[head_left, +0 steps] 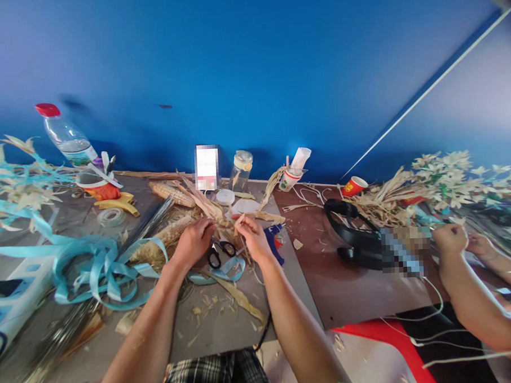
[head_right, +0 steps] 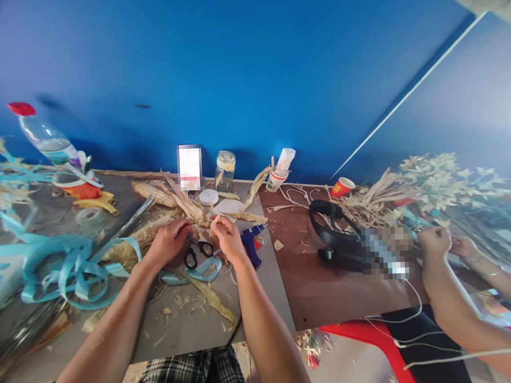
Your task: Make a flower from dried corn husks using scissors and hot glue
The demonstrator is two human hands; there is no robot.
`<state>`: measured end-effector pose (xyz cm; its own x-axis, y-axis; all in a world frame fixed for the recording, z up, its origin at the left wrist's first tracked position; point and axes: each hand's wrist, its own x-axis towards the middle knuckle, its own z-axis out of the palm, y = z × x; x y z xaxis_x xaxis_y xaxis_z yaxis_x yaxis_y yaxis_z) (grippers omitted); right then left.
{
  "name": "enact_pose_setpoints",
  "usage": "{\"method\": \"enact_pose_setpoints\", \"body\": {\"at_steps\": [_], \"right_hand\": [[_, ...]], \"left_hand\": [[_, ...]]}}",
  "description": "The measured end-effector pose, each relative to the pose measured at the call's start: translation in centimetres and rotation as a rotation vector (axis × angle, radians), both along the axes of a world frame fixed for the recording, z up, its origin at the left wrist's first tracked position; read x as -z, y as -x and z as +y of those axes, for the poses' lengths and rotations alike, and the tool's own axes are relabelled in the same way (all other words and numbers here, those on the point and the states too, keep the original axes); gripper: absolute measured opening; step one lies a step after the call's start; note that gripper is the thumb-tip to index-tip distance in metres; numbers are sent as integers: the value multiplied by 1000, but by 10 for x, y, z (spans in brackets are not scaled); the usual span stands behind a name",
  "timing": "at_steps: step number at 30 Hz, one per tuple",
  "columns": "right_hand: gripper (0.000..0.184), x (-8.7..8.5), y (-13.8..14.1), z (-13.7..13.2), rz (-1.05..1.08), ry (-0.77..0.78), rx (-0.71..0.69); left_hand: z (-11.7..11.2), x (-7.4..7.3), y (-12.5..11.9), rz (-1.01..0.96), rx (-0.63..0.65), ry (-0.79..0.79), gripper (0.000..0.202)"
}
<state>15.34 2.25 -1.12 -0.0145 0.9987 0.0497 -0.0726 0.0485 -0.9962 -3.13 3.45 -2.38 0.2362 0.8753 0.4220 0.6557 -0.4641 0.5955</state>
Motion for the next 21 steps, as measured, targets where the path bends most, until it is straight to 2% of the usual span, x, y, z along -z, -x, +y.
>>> {"method": "enact_pose_setpoints", "body": {"at_steps": [4,9,11,16,21], "right_hand": [[18,-7,10,-11,-18,-54,-227],[23,-13,15,-18,-93,-119,-378],[22,-15,13,-18,-73,-126,-395],[21,-21,5,-18,48,-143,-321],[21,-23,9,-21,-47,-107,-500]], "left_hand": [[1,1,1,26,5,-18,22],[0,-1,0,8,5,-22,24],[-1,-1,0,-6,-9,-17,23],[2,3,2,-25,-14,-8,23],[7,10,6,-48,-74,-2,24]]}}
